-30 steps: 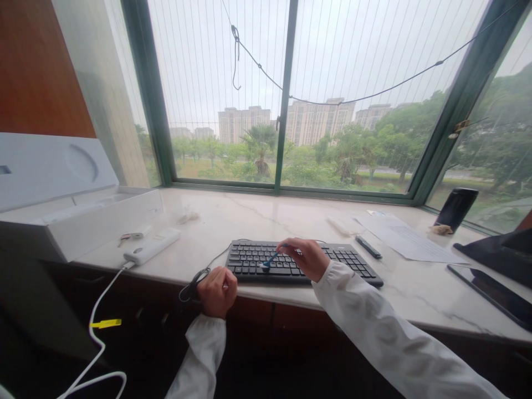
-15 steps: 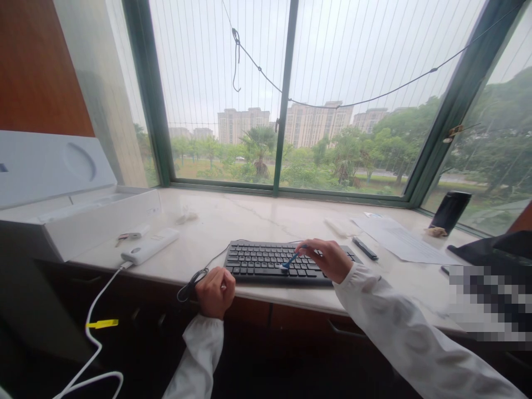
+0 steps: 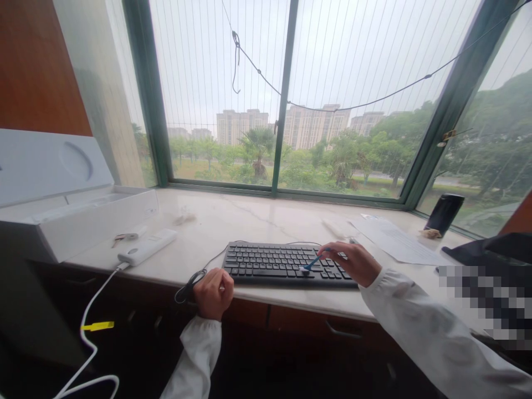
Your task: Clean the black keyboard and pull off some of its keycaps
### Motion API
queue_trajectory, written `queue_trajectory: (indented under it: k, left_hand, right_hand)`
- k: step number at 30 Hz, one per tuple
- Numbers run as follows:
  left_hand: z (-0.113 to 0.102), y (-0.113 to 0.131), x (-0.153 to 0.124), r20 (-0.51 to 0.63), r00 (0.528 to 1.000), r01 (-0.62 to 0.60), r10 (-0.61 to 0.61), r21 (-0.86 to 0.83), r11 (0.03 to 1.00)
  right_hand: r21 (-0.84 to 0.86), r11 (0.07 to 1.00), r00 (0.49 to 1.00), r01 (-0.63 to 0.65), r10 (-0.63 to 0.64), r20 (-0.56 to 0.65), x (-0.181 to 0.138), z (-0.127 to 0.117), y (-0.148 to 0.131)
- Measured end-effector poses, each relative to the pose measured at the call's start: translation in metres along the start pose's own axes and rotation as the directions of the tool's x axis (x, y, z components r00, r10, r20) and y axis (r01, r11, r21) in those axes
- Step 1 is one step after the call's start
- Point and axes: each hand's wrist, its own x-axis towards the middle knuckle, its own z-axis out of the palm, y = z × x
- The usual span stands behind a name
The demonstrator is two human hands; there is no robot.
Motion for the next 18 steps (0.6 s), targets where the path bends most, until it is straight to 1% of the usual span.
queue_trajectory:
  k: [12,18]
  left_hand:
    - [-0.002,0.001,0.001,-0.006,1.000,-0.015,0.015,-0.004,1.000]
    - [-0.001,0.000,0.000,-0.003,1.000,-0.015,0.015,0.008,1.000]
  right_hand:
    - [-0.081,0.994,0.997,-0.073,0.072,-0.025,-0.023,-0.032,0.035]
    - [-0.100,0.986,0.991,-0.130,0.127,-0.036,-0.035,-0.047,0.049]
